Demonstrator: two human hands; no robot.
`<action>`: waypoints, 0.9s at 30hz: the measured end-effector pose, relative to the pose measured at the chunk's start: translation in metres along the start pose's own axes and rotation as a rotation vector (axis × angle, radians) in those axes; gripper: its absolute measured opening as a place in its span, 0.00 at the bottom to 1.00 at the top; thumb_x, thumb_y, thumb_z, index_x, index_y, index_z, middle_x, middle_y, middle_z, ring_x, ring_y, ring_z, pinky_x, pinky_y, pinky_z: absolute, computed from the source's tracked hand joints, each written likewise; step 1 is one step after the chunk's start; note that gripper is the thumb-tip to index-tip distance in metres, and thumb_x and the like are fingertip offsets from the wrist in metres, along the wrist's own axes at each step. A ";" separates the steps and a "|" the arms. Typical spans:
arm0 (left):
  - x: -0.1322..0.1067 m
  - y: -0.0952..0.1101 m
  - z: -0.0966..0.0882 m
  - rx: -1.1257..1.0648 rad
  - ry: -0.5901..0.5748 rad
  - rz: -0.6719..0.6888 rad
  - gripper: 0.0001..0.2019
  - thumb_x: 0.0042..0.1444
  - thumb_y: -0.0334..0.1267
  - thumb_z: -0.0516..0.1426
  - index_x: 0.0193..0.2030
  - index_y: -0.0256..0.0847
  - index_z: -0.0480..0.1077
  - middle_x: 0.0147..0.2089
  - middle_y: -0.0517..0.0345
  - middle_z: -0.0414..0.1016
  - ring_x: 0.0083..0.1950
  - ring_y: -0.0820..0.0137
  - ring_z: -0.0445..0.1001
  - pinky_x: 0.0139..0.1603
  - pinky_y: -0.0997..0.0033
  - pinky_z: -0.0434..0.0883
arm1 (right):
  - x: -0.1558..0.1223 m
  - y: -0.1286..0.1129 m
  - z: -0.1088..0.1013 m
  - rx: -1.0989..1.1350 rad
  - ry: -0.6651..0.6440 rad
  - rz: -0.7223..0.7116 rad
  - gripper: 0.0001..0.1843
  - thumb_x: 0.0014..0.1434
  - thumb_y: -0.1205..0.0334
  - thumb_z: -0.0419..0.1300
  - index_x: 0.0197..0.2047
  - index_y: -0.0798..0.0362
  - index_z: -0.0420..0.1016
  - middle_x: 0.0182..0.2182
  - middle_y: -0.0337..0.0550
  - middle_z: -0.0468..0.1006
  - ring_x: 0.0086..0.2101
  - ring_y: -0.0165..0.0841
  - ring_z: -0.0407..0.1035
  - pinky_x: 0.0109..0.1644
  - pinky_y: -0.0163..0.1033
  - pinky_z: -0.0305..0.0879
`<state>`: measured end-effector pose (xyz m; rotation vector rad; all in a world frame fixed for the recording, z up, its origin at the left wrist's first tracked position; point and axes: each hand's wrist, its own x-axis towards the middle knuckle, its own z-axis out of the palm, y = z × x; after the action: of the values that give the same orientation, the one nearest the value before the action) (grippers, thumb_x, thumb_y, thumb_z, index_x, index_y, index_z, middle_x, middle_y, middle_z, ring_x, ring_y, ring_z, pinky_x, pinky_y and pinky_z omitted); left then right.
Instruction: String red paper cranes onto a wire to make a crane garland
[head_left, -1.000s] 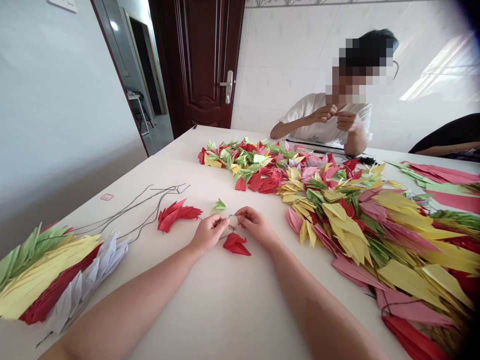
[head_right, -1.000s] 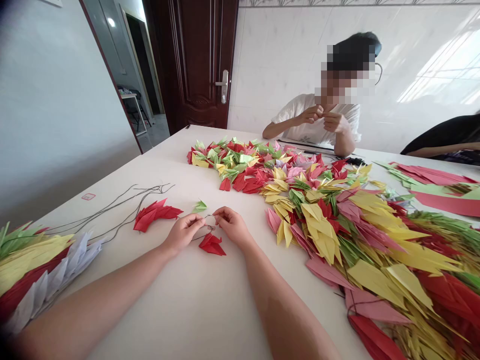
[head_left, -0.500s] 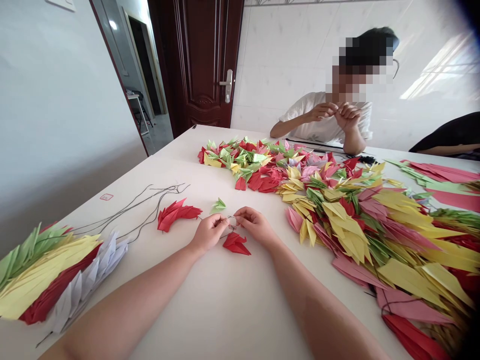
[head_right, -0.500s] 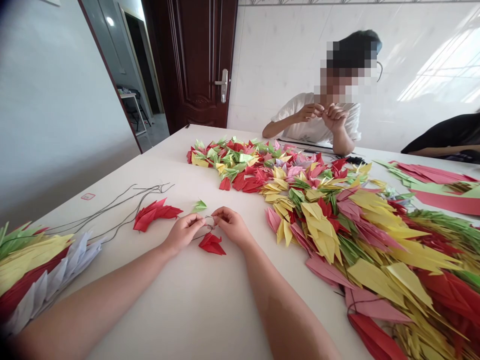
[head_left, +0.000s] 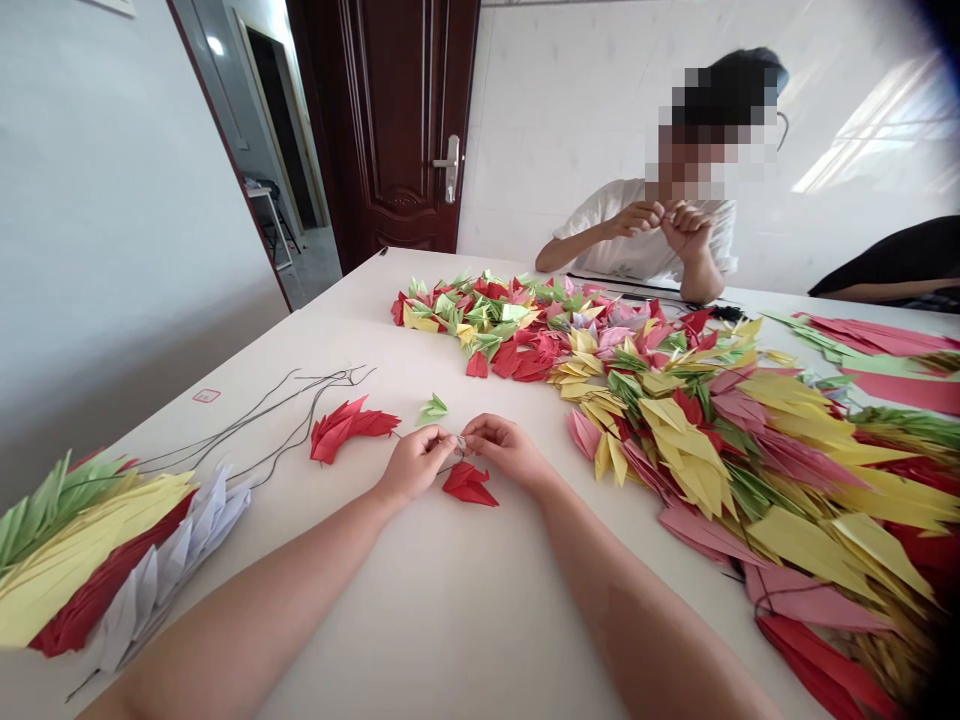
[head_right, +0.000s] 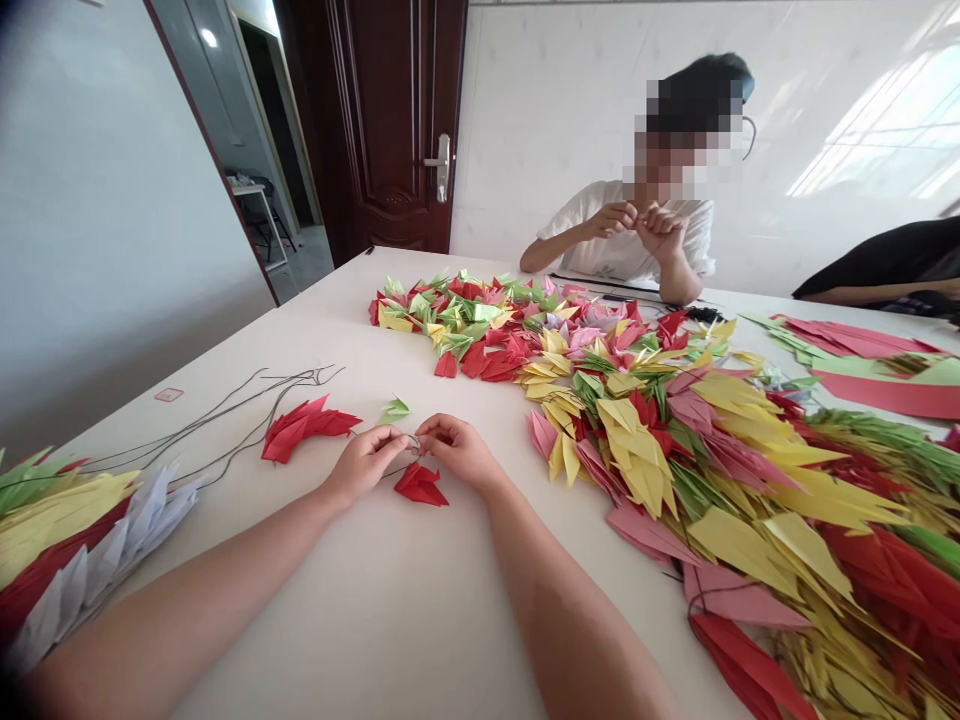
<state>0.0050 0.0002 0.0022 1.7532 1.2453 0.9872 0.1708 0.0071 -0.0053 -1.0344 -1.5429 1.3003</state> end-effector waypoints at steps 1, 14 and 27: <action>0.000 0.000 0.000 -0.002 -0.016 -0.011 0.12 0.52 0.44 0.52 0.26 0.40 0.69 0.21 0.63 0.67 0.25 0.72 0.66 0.26 0.74 0.62 | 0.000 0.001 0.000 0.015 -0.013 0.001 0.07 0.50 0.59 0.59 0.31 0.54 0.68 0.24 0.37 0.72 0.27 0.27 0.66 0.35 0.36 0.63; 0.000 0.001 0.001 -0.006 -0.013 -0.073 0.11 0.52 0.46 0.51 0.27 0.41 0.65 0.19 0.65 0.60 0.23 0.73 0.60 0.24 0.74 0.57 | 0.001 0.004 -0.002 0.116 -0.077 0.004 0.13 0.47 0.54 0.63 0.31 0.54 0.68 0.24 0.37 0.72 0.26 0.26 0.66 0.34 0.35 0.63; 0.000 0.001 -0.001 -0.027 -0.110 -0.037 0.13 0.54 0.48 0.50 0.29 0.41 0.66 0.19 0.65 0.58 0.21 0.74 0.57 0.23 0.74 0.56 | 0.002 0.003 -0.002 0.113 -0.093 -0.005 0.15 0.46 0.51 0.63 0.30 0.54 0.68 0.23 0.37 0.72 0.26 0.27 0.66 0.34 0.36 0.62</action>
<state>0.0043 0.0001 0.0031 1.7340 1.1849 0.8705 0.1724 0.0103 -0.0081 -0.9099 -1.5209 1.4326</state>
